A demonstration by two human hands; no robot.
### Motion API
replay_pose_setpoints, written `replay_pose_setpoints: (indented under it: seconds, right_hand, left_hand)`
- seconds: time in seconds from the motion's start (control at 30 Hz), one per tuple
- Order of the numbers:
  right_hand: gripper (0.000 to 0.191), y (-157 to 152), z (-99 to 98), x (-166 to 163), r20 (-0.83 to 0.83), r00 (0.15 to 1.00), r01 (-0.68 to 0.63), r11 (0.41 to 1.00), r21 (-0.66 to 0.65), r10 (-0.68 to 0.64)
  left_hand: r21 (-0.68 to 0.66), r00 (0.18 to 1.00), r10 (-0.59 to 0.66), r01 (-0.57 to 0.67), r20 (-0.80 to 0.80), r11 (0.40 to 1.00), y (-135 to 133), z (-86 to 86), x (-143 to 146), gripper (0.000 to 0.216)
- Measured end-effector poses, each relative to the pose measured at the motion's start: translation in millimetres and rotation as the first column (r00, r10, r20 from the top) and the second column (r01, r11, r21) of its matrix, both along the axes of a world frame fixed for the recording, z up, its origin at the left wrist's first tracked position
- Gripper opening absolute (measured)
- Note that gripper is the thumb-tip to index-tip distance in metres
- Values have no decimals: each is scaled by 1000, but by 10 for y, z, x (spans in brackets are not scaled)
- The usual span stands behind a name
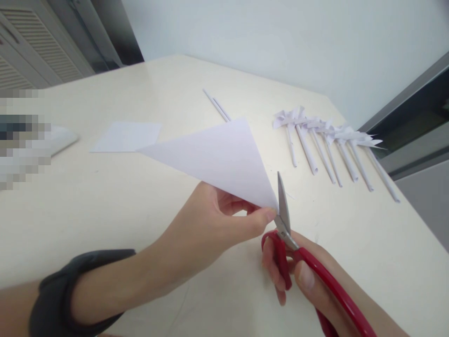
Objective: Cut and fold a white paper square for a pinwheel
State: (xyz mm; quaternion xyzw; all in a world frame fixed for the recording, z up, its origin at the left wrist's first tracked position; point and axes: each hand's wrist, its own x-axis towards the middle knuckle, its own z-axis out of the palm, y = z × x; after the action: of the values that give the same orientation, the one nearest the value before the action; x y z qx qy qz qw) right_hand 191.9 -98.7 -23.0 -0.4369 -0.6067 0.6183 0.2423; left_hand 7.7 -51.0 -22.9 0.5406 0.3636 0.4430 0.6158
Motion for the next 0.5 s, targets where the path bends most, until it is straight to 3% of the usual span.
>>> replay_pose_setpoints:
  seconds: [0.5]
  right_hand:
    - [43, -17, -64, 4, -66, 998, 12, 999, -46, -15]
  left_hand:
    - [-107, 998, -4, 11, 61, 994, -20, 49, -30, 16]
